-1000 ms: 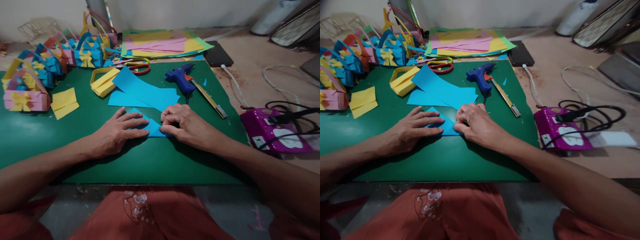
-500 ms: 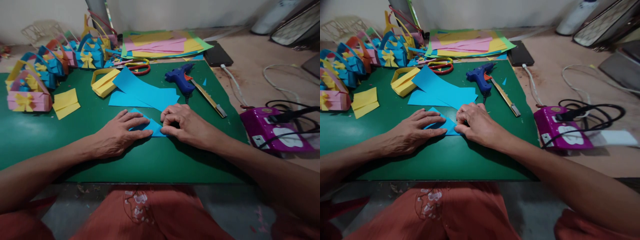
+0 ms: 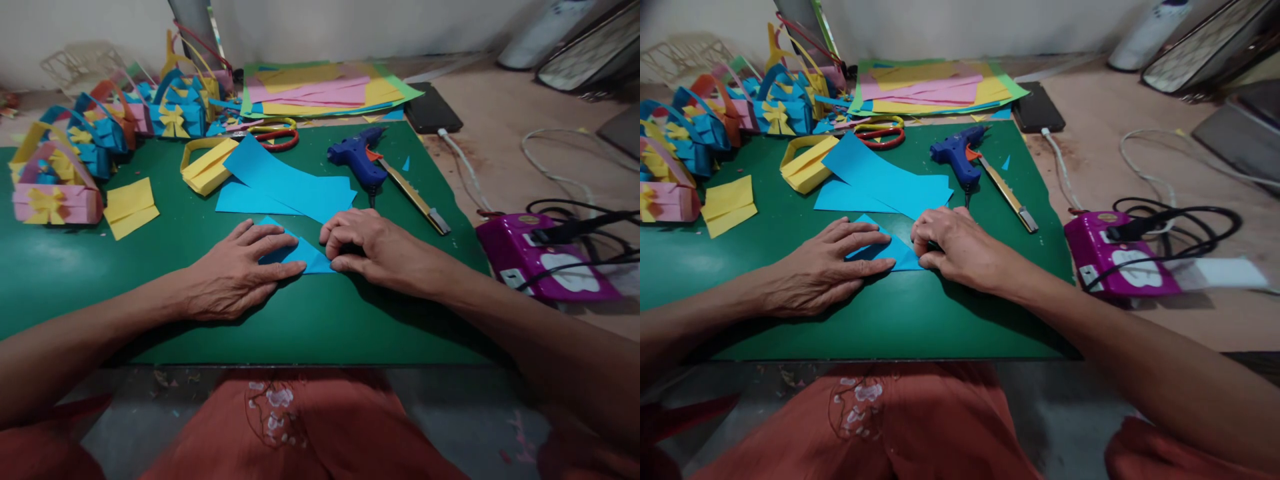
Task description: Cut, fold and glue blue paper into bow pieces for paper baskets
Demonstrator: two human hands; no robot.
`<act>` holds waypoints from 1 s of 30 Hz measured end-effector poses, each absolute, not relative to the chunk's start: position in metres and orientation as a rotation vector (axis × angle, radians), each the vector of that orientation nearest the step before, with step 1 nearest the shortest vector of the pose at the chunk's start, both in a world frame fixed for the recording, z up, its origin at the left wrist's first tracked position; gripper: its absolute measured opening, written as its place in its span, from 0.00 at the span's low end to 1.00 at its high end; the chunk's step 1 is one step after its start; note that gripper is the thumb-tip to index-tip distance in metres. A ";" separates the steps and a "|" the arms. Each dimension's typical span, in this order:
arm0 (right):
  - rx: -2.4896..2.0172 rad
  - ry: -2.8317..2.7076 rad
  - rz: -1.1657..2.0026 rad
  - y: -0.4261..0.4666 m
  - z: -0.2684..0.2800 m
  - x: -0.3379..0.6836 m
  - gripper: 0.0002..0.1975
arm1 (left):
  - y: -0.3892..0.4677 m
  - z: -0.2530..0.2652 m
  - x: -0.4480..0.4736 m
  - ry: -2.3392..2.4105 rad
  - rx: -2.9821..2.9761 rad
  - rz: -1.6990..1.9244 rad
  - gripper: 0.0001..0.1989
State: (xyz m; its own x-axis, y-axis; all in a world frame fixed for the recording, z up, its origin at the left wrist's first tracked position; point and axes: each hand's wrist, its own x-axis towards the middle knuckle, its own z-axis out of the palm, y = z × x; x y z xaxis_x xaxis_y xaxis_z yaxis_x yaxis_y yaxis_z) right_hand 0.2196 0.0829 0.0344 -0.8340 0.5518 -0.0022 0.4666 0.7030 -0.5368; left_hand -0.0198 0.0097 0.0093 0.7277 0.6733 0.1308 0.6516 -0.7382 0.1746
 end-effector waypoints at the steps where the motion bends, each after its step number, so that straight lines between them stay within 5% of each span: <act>1: -0.814 -2.760 0.802 0.083 0.034 0.221 0.05 | 0.010 0.009 -0.020 1.078 2.800 0.291 0.19; 30: -0.693 -2.759 0.731 0.089 0.031 0.221 0.05 | 0.038 0.011 -0.035 0.920 2.514 0.628 0.09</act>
State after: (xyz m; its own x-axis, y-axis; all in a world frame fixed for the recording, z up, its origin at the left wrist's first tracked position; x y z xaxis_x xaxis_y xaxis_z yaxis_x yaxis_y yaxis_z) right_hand 0.2209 0.0894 0.0307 -0.8691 0.4890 0.0746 0.3879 0.7675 -0.5104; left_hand -0.0351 0.0376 0.0112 0.6841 0.6759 0.2742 0.5014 -0.7088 0.4961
